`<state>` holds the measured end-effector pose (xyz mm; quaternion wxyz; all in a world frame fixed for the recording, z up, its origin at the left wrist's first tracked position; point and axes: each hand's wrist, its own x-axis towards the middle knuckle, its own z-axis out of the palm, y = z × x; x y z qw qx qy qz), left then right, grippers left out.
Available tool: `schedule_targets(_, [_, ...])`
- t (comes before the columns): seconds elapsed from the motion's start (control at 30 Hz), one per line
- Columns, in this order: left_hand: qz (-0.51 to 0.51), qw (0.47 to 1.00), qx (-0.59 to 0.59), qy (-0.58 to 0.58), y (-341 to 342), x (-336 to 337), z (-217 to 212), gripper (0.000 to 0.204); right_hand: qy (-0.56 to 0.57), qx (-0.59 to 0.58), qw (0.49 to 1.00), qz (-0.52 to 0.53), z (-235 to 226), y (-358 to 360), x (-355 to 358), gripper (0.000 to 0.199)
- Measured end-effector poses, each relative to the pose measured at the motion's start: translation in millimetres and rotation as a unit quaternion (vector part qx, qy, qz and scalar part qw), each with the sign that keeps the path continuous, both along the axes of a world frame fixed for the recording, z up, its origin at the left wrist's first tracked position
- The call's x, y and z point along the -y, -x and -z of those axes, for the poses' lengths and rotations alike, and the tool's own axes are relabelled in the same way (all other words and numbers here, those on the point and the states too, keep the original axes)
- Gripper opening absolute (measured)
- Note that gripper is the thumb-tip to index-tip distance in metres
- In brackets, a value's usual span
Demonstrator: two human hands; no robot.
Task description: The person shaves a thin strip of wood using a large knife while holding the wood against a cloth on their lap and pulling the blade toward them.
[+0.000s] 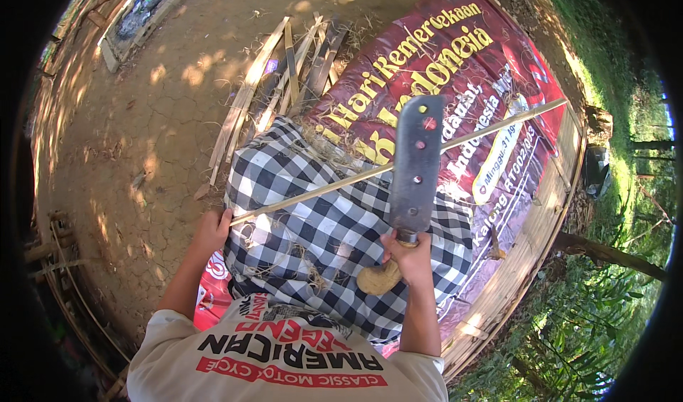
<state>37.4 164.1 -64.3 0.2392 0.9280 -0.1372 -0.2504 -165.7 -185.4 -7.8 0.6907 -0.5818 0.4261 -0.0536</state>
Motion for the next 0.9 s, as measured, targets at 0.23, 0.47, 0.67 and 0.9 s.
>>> schedule_targets(0.23, [0.004, 1.000, 0.013, 0.003, 0, 3, -5, 0.051, 0.033, -0.023, 0.997, -0.064, -6, -4, 1, 0.014])
schedule_targets(0.47, [0.012, 0.998, 0.059, 0.026, 4, 2, 4, 0.049, 0.042, 0.014, 0.999, 0.014, -20, -25, 23, 0.019])
schedule_targets(0.67, [0.038, 0.996, 0.082, -0.010, 3, 6, -11, 0.047, -0.036, -0.013, 0.999, -0.020, -6, -14, 16, 0.016])
schedule_targets(0.9, [0.031, 0.997, 0.065, 0.001, 1, 8, -8, 0.047, -0.020, 0.039, 0.996, 0.073, -7, -22, 15, 0.014])
